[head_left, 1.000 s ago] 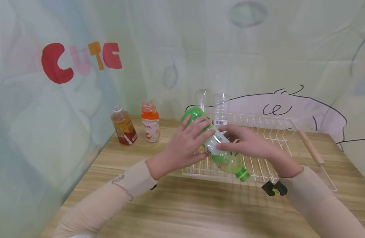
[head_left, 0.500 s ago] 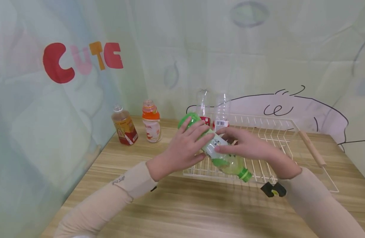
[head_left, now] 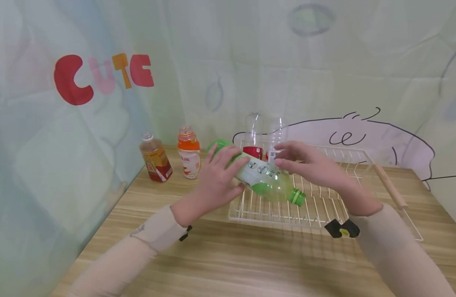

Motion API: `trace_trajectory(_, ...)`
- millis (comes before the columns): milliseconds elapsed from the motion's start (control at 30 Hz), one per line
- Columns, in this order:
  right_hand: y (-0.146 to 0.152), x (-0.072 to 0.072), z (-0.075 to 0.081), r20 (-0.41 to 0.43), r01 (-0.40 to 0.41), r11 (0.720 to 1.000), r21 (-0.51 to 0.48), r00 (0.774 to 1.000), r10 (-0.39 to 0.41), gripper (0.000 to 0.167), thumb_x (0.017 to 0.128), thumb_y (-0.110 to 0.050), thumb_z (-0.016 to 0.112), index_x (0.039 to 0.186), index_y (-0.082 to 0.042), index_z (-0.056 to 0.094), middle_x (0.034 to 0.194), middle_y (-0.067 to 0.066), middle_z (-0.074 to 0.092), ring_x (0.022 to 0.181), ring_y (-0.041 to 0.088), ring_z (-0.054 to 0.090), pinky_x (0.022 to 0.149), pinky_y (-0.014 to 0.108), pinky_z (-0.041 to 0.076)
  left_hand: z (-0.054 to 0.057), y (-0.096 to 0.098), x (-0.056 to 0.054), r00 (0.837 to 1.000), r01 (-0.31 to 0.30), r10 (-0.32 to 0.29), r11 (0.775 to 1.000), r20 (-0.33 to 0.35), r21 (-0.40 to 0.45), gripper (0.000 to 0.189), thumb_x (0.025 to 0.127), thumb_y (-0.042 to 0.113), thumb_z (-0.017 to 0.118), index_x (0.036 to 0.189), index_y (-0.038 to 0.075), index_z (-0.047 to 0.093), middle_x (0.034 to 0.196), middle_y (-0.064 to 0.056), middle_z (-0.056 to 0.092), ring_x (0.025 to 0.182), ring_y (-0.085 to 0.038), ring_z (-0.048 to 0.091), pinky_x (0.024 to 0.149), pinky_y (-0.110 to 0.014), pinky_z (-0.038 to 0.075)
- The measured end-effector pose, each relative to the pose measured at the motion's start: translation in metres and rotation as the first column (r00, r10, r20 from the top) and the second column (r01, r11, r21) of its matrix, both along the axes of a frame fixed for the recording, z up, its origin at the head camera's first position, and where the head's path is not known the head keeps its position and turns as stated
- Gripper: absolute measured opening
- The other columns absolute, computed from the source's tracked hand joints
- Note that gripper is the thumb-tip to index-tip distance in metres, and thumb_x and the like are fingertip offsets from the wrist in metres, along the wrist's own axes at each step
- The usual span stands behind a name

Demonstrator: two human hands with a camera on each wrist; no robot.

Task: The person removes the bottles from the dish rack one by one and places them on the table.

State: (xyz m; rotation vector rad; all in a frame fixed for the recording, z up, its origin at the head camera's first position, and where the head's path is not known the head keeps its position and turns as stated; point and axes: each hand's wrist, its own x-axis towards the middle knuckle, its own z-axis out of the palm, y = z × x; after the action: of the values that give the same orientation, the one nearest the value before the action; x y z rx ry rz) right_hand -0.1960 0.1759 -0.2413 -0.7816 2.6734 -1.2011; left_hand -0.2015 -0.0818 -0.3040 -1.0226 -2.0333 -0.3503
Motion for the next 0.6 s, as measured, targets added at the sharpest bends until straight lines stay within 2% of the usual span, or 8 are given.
trace_trajectory(167,0.008,-0.005,0.013,-0.024,0.046,0.997,-0.056,0.999,-0.047,0.049,0.099,-0.030,0.055,0.140,-0.006,0.043,0.122,0.014,0.062,0.104,0.024,0.062,0.085,0.032,0.053,0.002,-0.013,-0.002,1.000,-0.026,0.026,0.996,0.005,0.083,0.060,0.065,0.015,0.084,0.118,0.008,0.056,0.120,-0.015,0.056,0.115,-0.032,0.050,0.105,-0.058,0.031)
trace_trajectory(333,0.013,-0.013,0.016,-0.055,0.092,0.992,-0.081,0.994,-0.097,0.052,0.099,-0.032,0.053,0.142,-0.005,0.041,0.127,0.017,0.059,0.109,0.027,0.059,0.082,0.026,0.053,0.003,-0.025,-0.002,0.998,-0.050,0.045,0.985,0.036,0.165,0.063,0.063,0.015,0.085,0.118,0.006,0.056,0.118,-0.017,0.056,0.112,-0.034,0.052,0.103,-0.061,0.031)
trace_trajectory(467,0.016,-0.020,0.014,-0.053,0.141,0.986,-0.087,0.988,-0.146,0.052,0.099,-0.034,0.053,0.142,-0.008,0.042,0.128,0.016,0.058,0.109,0.028,0.060,0.085,0.031,0.053,0.005,-0.034,0.000,0.993,-0.071,0.045,0.965,0.109,0.253,0.061,0.064,0.013,0.084,0.117,0.004,0.056,0.116,-0.018,0.057,0.109,-0.036,0.052,0.099,-0.058,0.035)
trace_trajectory(600,0.021,-0.027,0.010,-0.029,0.175,0.981,-0.084,0.984,-0.178,0.056,0.098,-0.038,0.053,0.144,-0.008,0.040,0.130,0.017,0.057,0.111,0.030,0.059,0.090,0.040,0.052,0.005,-0.047,0.001,0.974,-0.124,0.048,0.931,0.222,0.344,0.061,0.065,0.012,0.085,0.119,0.005,0.056,0.120,-0.017,0.057,0.111,-0.035,0.051,0.095,-0.052,0.038)
